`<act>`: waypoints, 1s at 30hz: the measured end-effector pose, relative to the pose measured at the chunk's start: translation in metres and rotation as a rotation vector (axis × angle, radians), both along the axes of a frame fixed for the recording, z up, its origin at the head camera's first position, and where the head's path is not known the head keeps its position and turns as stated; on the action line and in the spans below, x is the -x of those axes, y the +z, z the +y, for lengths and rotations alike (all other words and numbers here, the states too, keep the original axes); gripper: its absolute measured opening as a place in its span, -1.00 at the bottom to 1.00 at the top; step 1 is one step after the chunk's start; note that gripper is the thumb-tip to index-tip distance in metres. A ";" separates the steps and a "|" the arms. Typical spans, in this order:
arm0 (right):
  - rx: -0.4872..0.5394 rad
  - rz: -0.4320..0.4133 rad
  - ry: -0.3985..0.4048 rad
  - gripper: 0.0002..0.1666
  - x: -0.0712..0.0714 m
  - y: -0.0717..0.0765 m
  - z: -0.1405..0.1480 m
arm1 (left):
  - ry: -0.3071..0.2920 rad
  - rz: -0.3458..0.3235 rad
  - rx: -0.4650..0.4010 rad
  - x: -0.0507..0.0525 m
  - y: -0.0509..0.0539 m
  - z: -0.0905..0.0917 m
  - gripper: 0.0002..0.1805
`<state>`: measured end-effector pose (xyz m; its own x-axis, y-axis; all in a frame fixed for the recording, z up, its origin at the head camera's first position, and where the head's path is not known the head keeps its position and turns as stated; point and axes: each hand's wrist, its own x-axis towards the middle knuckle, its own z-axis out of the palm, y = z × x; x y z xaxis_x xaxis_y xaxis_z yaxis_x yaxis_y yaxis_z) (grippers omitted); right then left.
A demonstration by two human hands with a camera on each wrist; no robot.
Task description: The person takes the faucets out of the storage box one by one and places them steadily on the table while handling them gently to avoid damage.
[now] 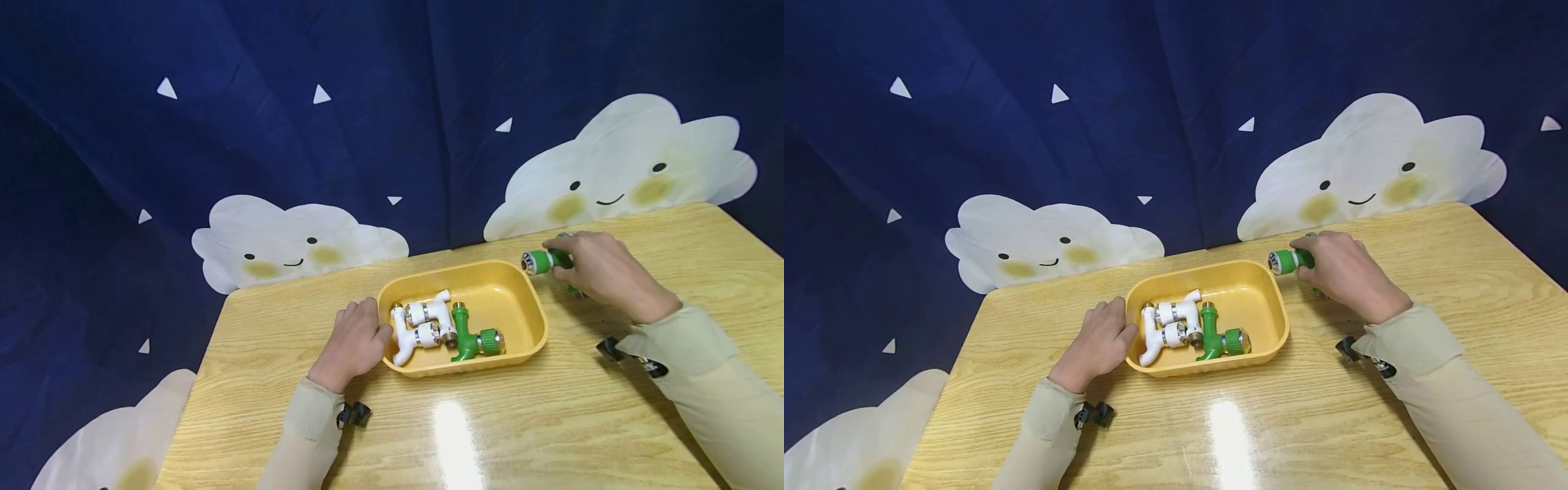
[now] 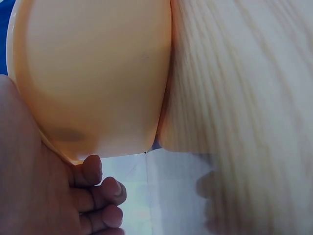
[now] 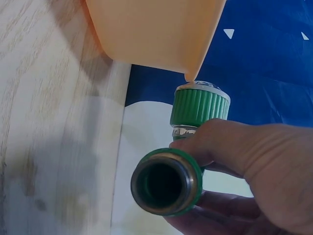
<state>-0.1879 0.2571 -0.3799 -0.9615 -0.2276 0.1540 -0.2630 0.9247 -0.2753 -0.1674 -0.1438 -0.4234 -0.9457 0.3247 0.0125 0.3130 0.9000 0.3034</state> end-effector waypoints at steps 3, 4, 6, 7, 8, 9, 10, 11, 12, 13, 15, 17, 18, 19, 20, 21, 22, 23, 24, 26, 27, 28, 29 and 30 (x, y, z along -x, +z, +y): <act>0.001 0.000 0.005 -0.44 0.000 -0.001 0.000 | 0.001 -0.003 0.003 0.000 0.000 0.000 -0.83; 0.002 -0.001 0.006 -0.44 0.001 -0.001 0.001 | 0.000 -0.003 0.004 0.000 0.000 0.000 -0.83; 0.004 -0.004 0.006 -0.44 0.001 -0.002 0.001 | -0.002 -0.003 0.005 0.000 0.000 0.000 -0.83; 0.004 -0.005 0.005 -0.45 0.001 -0.002 0.001 | -0.003 -0.003 0.005 -0.001 0.000 0.000 -0.83; 0.004 -0.008 0.005 -0.45 0.001 -0.002 0.001 | -0.003 -0.003 0.006 0.000 0.000 0.000 -0.84; 0.005 -0.010 0.004 -0.45 0.001 -0.002 0.001 | -0.003 -0.001 0.006 0.000 0.000 0.000 -0.84; 0.005 -0.013 0.002 -0.45 0.001 -0.002 0.001 | -0.003 0.000 0.006 0.000 0.000 0.000 -0.84; 0.006 -0.017 0.000 -0.45 0.002 -0.003 0.001 | -0.003 0.000 0.006 0.000 0.001 0.000 -0.83; 0.007 -0.022 -0.002 -0.45 0.002 -0.003 0.001 | -0.002 0.001 0.005 0.000 0.001 0.000 -0.83; 0.006 -0.028 -0.004 -0.45 0.002 -0.003 0.001 | -0.002 0.000 0.006 0.000 0.000 0.000 -0.83; 0.006 -0.041 -0.007 -0.44 0.003 -0.003 0.001 | 0.000 0.000 0.005 0.000 0.000 0.000 -0.84; 0.003 -0.053 -0.008 -0.43 0.003 -0.004 0.001 | 0.001 -0.001 0.002 0.000 0.000 0.000 -0.84; 0.002 -0.058 -0.007 -0.43 0.003 -0.004 0.001 | 0.002 -0.002 0.001 0.000 0.000 0.000 -0.84; 0.000 -0.061 -0.005 -0.42 0.003 -0.004 0.001 | 0.003 -0.003 -0.001 0.000 0.000 0.000 -0.84; -0.001 -0.062 -0.004 -0.41 0.003 -0.005 0.001 | 0.004 -0.004 -0.002 0.000 0.000 0.000 -0.84; -0.004 -0.063 -0.001 -0.41 0.003 -0.005 0.001 | 0.005 -0.006 -0.003 0.000 0.000 0.000 -0.84; -0.007 -0.062 0.001 -0.40 0.003 -0.006 0.001 | 0.005 -0.006 -0.004 0.000 0.000 0.000 -0.84; -0.010 -0.061 0.004 -0.40 0.003 -0.006 0.001 | 0.005 -0.008 -0.005 0.000 0.000 0.000 -0.84; -0.010 -0.062 0.005 -0.40 0.003 -0.006 0.001 | 0.005 -0.010 -0.006 0.000 0.000 0.000 -0.84; -0.012 -0.063 0.006 -0.40 0.003 -0.007 0.001 | 0.003 -0.013 -0.006 -0.001 0.000 0.000 -0.84; -0.012 -0.065 0.007 -0.41 0.004 -0.007 0.001 | 0.002 -0.014 -0.007 -0.001 0.000 0.000 -0.84; -0.012 -0.067 0.007 -0.41 0.004 -0.007 0.001 | 0.001 -0.014 -0.008 -0.001 0.000 0.000 -0.84; -0.011 -0.070 0.006 -0.41 0.004 -0.008 0.001 | -0.001 -0.013 -0.008 -0.001 0.000 0.000 -0.84; -0.008 -0.073 0.005 -0.41 0.004 -0.008 0.001 | -0.003 -0.012 -0.008 -0.001 0.001 0.000 -0.84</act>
